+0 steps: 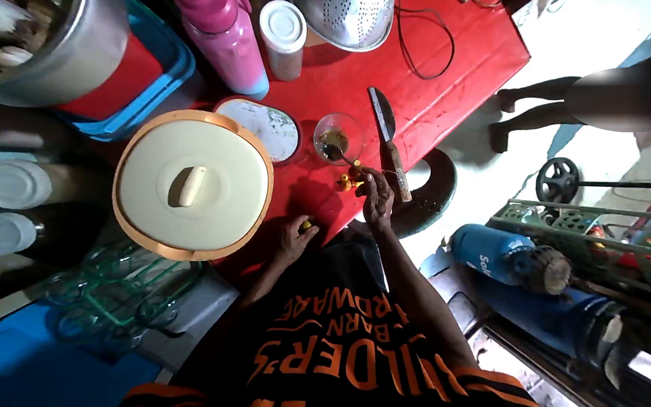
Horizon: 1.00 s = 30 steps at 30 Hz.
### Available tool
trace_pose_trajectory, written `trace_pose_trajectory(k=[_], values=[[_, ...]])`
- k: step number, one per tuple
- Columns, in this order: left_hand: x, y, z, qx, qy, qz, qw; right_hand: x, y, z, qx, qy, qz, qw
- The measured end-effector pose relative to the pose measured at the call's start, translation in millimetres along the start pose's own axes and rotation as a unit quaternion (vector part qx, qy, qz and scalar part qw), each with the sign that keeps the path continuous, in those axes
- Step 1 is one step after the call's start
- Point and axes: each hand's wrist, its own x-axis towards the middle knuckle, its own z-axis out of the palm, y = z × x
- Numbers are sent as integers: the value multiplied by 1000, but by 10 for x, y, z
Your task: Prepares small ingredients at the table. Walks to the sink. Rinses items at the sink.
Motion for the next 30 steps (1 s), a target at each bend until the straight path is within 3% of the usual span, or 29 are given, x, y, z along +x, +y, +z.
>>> trace_pose_trajectory(k=[30], values=[[28,-2,-9,-21,-12,-10,1000,-7,4,13,-6,-8,-15,1000]])
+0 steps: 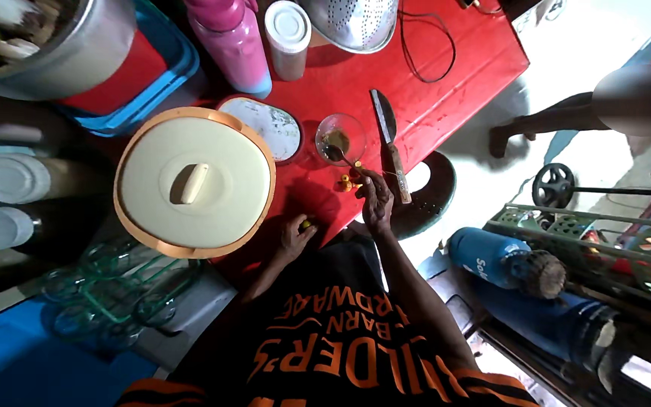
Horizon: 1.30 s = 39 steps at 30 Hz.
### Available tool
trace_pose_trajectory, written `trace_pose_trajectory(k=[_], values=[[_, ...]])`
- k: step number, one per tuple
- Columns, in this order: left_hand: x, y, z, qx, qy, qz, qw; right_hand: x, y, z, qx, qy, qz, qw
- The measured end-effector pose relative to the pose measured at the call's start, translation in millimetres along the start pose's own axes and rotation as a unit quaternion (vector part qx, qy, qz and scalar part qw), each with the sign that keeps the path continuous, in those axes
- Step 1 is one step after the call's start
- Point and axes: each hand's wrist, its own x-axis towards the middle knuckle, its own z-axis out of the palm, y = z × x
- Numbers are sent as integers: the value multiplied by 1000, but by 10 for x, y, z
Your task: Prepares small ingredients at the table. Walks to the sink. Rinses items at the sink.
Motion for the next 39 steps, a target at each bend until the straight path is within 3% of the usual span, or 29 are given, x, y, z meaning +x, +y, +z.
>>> trace_pose_trajectory(k=[13,17,21,29,33,39], values=[[0,4,-20,25,1,-6,1000,40,-86,33,13,15,36,999],[-22,75,-52,-21,-18,-23,999,38,-54,41,18,22,28,999],[-115,372,-104,-69,-80,-26,994,103,-54,106,64,24,50,996],[-405,1217,-441,-255,-172,70,949,193,0,128,123,54,24,991],[-414,1643,-1012,-186,-105,185,959,189,-26,158,138,55,34,988],[-313,1853,-2148,-34,182,265,946,219,-21,182,156,75,64,983]])
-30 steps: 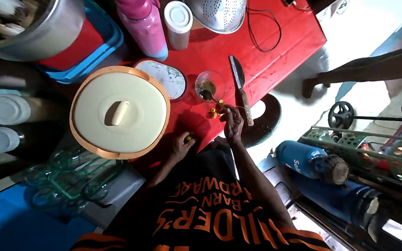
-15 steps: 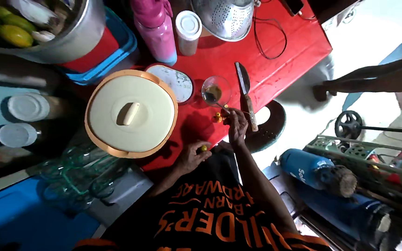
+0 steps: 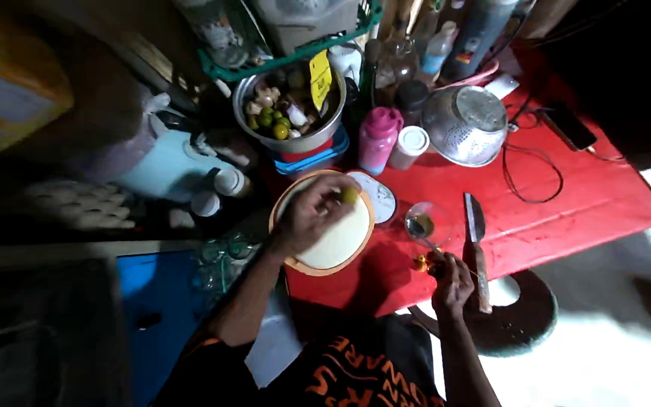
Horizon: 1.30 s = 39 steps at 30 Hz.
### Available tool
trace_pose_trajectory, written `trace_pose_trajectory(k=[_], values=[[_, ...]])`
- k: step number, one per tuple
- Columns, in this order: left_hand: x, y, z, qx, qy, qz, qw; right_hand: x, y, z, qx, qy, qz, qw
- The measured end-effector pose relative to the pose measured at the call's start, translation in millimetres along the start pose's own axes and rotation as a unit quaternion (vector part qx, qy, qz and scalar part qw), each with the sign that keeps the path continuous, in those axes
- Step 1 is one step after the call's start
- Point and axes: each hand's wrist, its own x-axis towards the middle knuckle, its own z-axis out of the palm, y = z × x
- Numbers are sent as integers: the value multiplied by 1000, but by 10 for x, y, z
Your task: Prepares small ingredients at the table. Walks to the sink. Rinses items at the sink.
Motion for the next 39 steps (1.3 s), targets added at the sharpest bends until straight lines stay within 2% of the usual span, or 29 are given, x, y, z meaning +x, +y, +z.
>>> trace_pose_trajectory(k=[3,6,11,14,20,26,33,39], values=[[284,-52,-526,142,127,-28,981,-21,-25,19,-5,16,11,1000],[488,-273,-936,230,185,-57,954,-4,16,9,6,18,11,1000],[597,-489,-1189,322,142,-73,933,-4,16,5,16,11,20,1000],[589,-501,-1256,330,123,-78,933,-10,24,-10,15,11,23,1000],[593,-530,-1297,346,103,-139,922,36,4,19,12,9,29,999],[530,-622,-1281,328,84,-129,932,38,-35,42,31,15,55,998],[495,-624,-1214,358,106,-103,922,57,51,3,62,32,62,996],[459,-699,-1221,336,110,-101,930,50,130,-45,26,3,27,999]])
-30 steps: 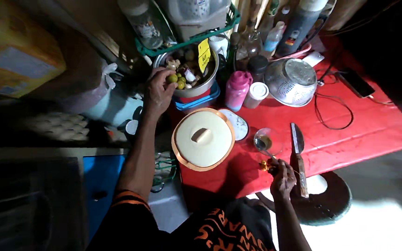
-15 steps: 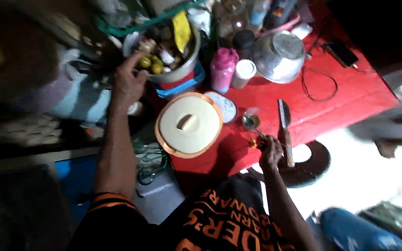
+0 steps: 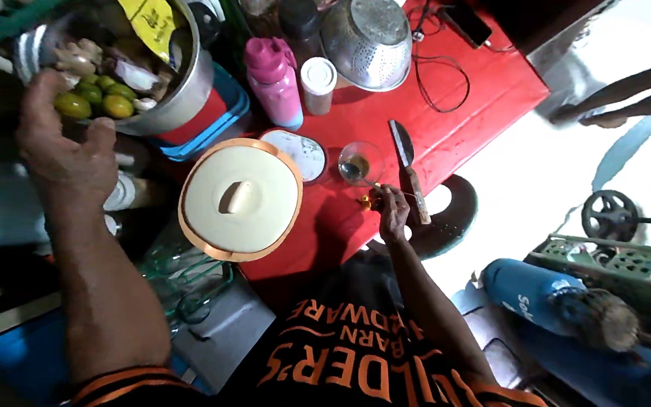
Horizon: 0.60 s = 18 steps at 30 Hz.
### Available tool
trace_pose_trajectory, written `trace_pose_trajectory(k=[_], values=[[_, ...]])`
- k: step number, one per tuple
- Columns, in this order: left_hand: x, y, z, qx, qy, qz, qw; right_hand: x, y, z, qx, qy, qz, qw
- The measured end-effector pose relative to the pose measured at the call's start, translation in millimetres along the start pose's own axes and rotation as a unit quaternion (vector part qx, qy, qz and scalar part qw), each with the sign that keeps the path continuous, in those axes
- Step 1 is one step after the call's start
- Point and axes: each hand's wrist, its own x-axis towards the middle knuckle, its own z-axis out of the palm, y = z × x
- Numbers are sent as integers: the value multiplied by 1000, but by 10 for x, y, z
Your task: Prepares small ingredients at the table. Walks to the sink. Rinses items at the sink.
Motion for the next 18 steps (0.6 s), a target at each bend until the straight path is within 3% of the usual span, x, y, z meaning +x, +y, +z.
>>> trace_pose_trajectory(k=[12,16,18], values=[[-8,-131,82,-7,42,-40,998,33,-136,-83,-26,29,-31,999],[-121,-43,130,-40,93,-86,991,24,-136,-157,-52,27,-41,997],[-235,27,130,-53,121,-71,989,7,-167,-189,-69,31,-35,996]])
